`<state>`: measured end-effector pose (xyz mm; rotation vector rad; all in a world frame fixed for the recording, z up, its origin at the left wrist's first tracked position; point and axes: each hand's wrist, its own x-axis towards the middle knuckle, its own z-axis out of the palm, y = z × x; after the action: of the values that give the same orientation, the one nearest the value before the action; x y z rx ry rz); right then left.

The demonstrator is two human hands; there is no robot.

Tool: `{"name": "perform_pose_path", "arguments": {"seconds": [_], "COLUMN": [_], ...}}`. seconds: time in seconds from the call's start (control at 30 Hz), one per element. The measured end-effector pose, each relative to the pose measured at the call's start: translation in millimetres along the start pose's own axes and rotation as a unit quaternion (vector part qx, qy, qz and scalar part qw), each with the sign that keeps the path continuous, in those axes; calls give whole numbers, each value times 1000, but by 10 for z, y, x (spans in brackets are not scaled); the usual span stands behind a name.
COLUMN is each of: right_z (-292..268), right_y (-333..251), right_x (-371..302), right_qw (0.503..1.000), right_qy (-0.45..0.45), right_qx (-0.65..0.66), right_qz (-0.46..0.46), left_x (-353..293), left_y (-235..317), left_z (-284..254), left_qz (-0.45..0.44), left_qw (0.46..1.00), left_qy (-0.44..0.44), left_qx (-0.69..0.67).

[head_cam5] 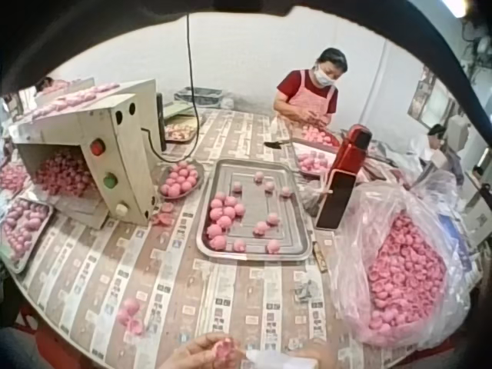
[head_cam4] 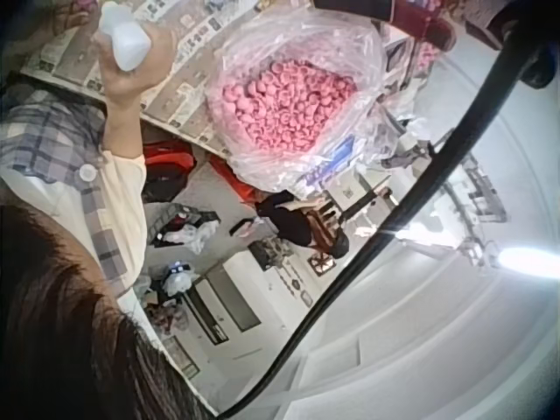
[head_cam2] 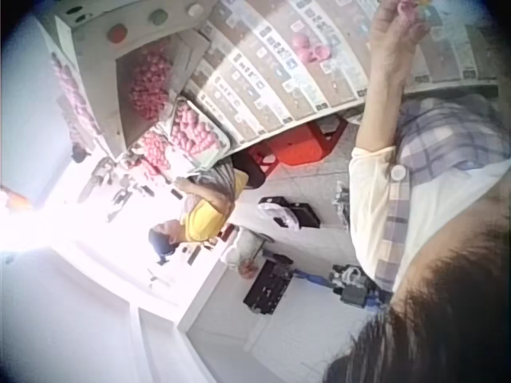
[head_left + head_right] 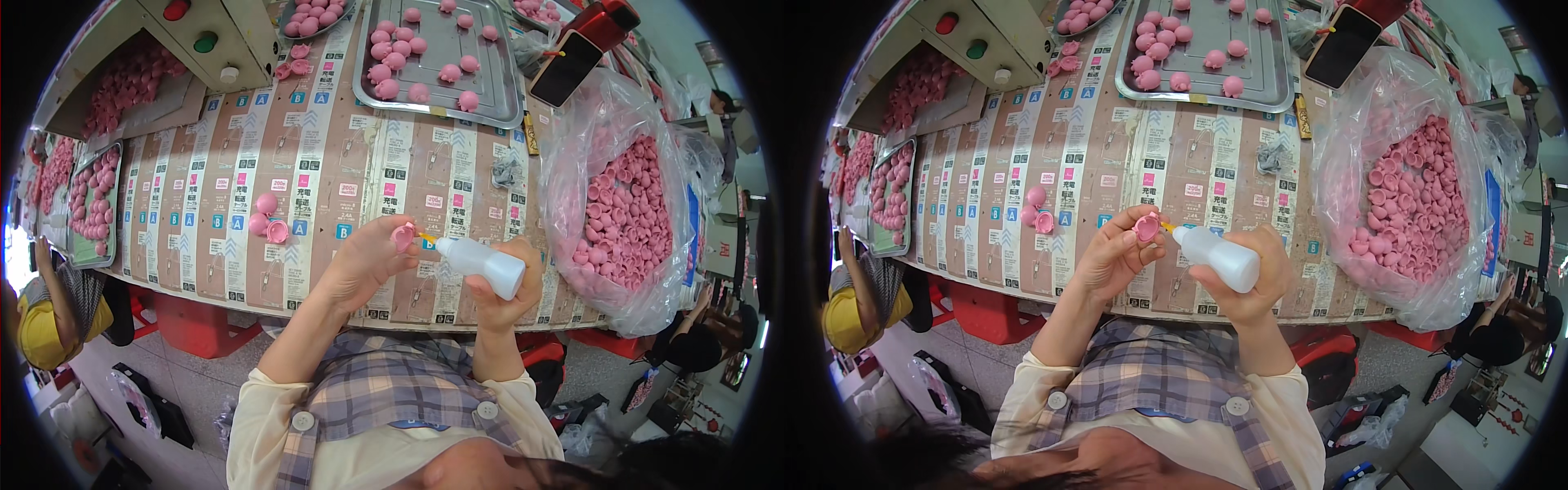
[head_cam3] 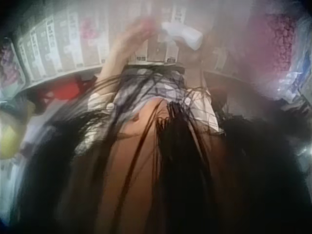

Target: The person applies glue to plastic toy halves with a squeeze bottle, presses the halves together by hand to assemble round figures, and places the assembled figures onto a tray.

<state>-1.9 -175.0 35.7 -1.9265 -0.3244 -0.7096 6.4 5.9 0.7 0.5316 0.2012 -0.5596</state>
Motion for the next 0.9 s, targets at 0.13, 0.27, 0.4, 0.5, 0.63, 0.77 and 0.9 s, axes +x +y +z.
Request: {"name": "perform_pose_path", "arguments": {"seconds": [0.13, 0.27, 0.4, 0.5, 0.63, 0.77, 0.9], "right_z": [-18, -19, -8, -28, -94, -99, -212], "right_y": [-31, -41, -27, -44, -68, -57, 199], "right_x": [-18, -27, -17, -7, 6, -22, -43], "right_qw": [1000, 999, 999, 999, 1000, 982, 969], "right_qy": [-17, -29, -23, -41, -25, 128, 74], "right_qx": [-1, -13, -26, -30, 4, 121, 146], "right_qz": [16, 22, -8, 3, 13, 67, 183], "left_x": [-4, -13, -15, -11, 5, 14, 29], "left_y": [8, 29, 40, 34, 32, 62, 23], "left_z": [-17, 28, 36, 23, -44, -75, -51], "left_qz": [4, 17, 26, 39, 56, 33, -31], "left_qw": [1000, 997, 992, 991, 995, 999, 975], "left_qy": [1, 11, 17, 13, 3, 4, -54], "left_qx": [14, 75, 120, 131, 80, -8, -215]}}
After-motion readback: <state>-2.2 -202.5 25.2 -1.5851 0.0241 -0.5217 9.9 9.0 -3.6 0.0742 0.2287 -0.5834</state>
